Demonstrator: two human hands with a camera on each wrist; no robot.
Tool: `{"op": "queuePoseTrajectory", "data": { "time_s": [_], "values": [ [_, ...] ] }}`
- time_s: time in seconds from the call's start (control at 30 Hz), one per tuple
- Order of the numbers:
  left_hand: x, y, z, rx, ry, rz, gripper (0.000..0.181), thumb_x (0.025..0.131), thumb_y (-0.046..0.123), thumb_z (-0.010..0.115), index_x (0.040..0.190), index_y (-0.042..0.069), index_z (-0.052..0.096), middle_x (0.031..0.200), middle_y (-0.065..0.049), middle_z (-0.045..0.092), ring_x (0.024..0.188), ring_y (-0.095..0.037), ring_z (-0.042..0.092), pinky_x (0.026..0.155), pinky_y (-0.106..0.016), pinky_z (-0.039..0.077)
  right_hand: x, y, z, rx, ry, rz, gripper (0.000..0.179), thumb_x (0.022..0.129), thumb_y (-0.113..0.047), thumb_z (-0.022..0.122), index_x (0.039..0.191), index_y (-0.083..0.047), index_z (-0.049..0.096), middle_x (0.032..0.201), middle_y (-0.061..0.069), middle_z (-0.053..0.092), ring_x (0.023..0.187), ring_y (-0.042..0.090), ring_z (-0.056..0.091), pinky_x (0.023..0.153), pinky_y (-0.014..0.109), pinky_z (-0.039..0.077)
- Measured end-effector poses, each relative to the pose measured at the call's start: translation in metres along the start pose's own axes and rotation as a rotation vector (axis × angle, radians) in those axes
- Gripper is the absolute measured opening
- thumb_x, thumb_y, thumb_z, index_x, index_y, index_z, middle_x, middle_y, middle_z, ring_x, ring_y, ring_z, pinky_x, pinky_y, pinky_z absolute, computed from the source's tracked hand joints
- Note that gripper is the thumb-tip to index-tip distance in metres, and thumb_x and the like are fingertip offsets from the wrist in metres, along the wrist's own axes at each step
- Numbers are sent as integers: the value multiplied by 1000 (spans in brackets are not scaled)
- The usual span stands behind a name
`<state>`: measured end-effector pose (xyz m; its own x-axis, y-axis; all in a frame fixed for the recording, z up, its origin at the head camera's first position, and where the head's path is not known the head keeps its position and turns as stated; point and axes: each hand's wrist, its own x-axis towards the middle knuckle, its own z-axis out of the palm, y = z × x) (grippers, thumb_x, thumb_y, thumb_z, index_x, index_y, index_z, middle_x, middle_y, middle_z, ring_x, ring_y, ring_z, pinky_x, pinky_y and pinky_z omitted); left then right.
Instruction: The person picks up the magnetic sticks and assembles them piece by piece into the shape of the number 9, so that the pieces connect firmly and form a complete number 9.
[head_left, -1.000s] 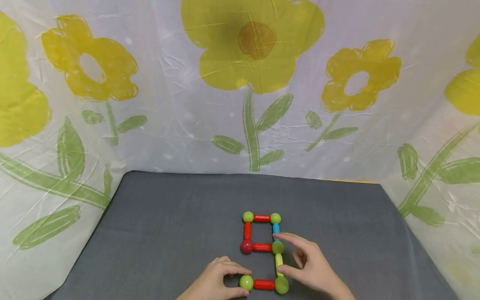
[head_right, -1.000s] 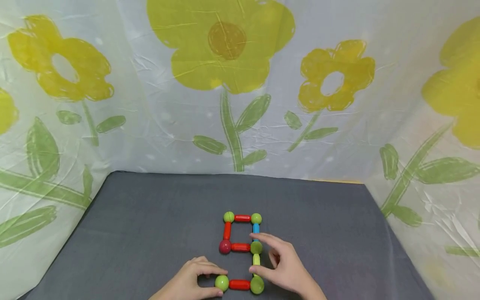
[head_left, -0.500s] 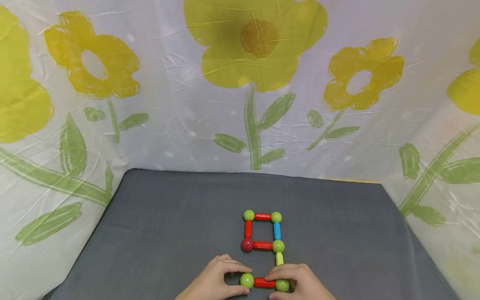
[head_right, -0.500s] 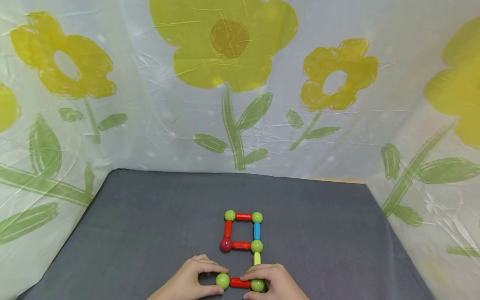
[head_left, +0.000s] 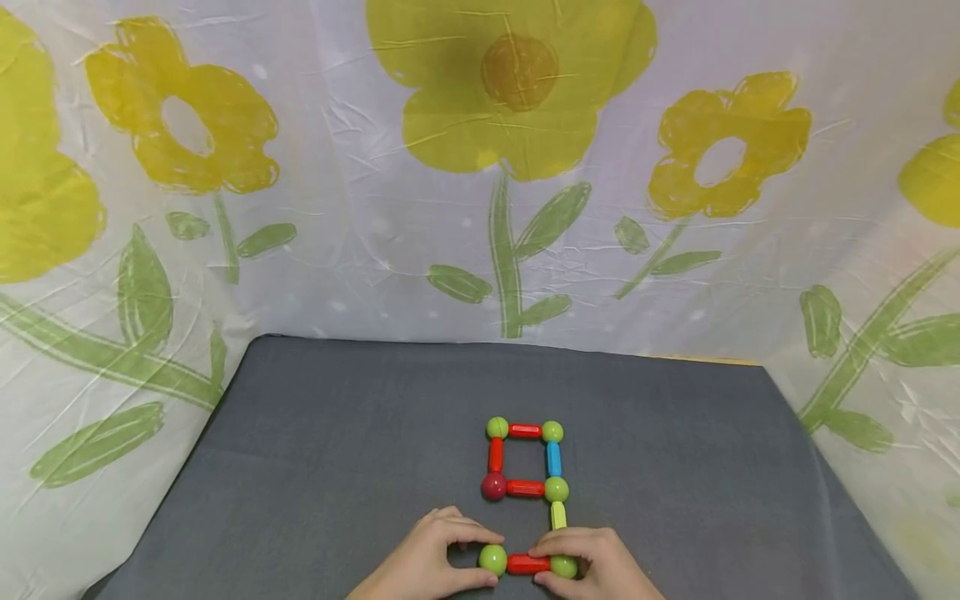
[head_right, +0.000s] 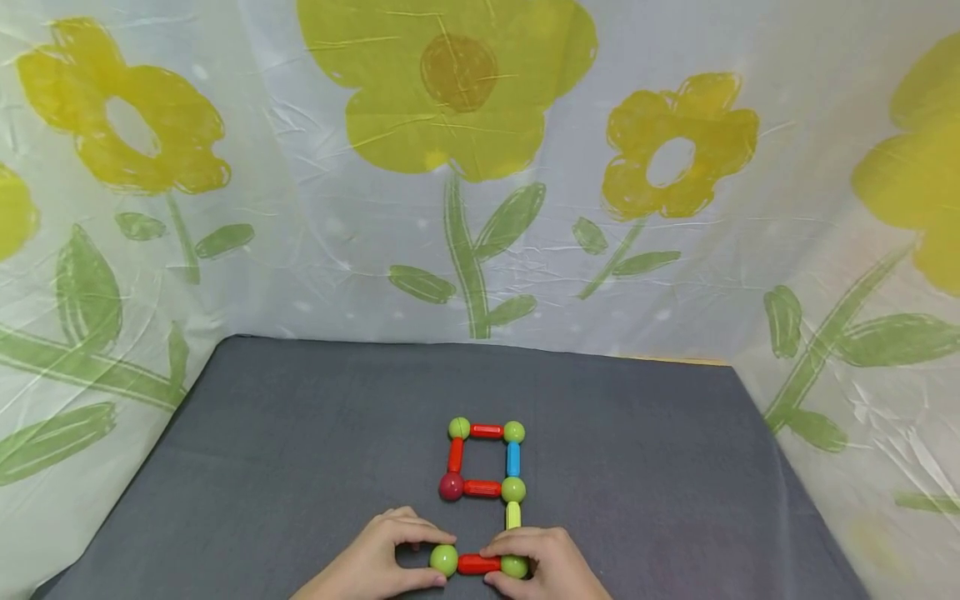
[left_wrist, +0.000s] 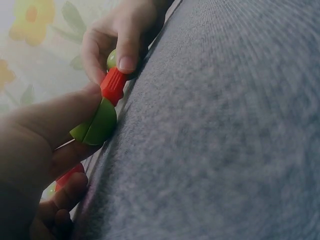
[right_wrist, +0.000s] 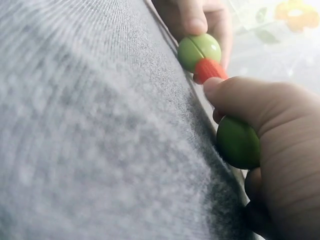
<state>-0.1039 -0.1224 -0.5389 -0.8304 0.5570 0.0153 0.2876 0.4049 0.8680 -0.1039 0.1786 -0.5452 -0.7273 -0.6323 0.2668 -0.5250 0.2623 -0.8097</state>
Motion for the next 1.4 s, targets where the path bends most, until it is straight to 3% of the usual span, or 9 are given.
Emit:
{"op": "queuePoseTrajectory", "data": {
  "time_s": [0.23, 0.33, 0.47, 0.63, 0.8, 1.07, 1.3, 1.4],
  "values": [
    [-1, 1, 0, 14, -3, 7, 37, 87, 45, 88, 121, 32, 81, 112, 22, 75, 88, 1, 53, 80, -24, 44, -1, 0, 2, 22, 22, -7, 23, 95, -21, 82, 118, -20, 80, 109, -6, 78, 91, 1, 68, 74, 26, 60],
    [-1, 1, 0, 23, -7, 6, 38, 87, 46, 87, 122, 32, 80, 112, 23, 74, 88, 2, 53, 80, -24, 44, -3, 0, 2, 50, 40, 10, 26, 94, -20, 84, 120, -19, 79, 111, -3, 77, 77, -5, 60, 62, 21, 55],
    [-1, 1, 0, 26, -10, 9, 41, 88, 46, 87, 125, 31, 79, 114, 22, 73, 88, 1, 53, 80, -24, 44, -3, -2, -2, 40, 109, 54, 33, 91, -21, 87, 122, -17, 77, 115, -1, 75, 58, -10, 38, 46, 19, 40],
    [-2, 0, -1, 24, -14, 28, 41, 88, 45, 87, 125, 29, 78, 115, 22, 72, 89, 1, 54, 81, -24, 45, -2, -3, -9, -43, 189, 118, 39, 89, -25, 89, 124, -18, 73, 111, -4, 70, 53, -8, 35, 43, 21, 36],
    [-3, 1, -1, 23, -4, 34, 36, 90, 46, 85, 122, 29, 79, 112, 22, 72, 89, 2, 55, 82, -24, 46, -4, 1, -16, -67, 156, 119, 34, 88, -29, 90, 117, -21, 73, 101, -10, 66, 56, -6, 38, 46, 21, 40],
    [-5, 1, 2, 25, 12, 30, 35, 92, 48, 82, 123, 31, 79, 109, 23, 72, 86, 2, 53, 77, -23, 46, -12, 6, -21, 9, 56, 106, 23, 90, -26, 88, 109, -23, 77, 90, -12, 65, 57, -7, 44, 48, 20, 43],
    [-3, 3, -4, -7, -13, 11, 43, 92, 49, 83, 129, 29, 76, 114, 20, 70, 87, 1, 55, 78, -22, 48, -9, 2, -25, 3, 57, 153, 23, 91, -29, 87, 111, -23, 76, 93, -11, 67, 55, -6, 44, 47, 21, 43],
    [-4, 8, -12, 32, -14, -19, 52, 91, 54, 81, 135, 27, 73, 121, 15, 69, 92, -2, 57, 81, -24, 51, -5, 1, -28, -41, 88, 155, 25, 93, -28, 85, 116, -25, 75, 100, -10, 69, 54, -5, 46, 46, 22, 44]
  ]
}}
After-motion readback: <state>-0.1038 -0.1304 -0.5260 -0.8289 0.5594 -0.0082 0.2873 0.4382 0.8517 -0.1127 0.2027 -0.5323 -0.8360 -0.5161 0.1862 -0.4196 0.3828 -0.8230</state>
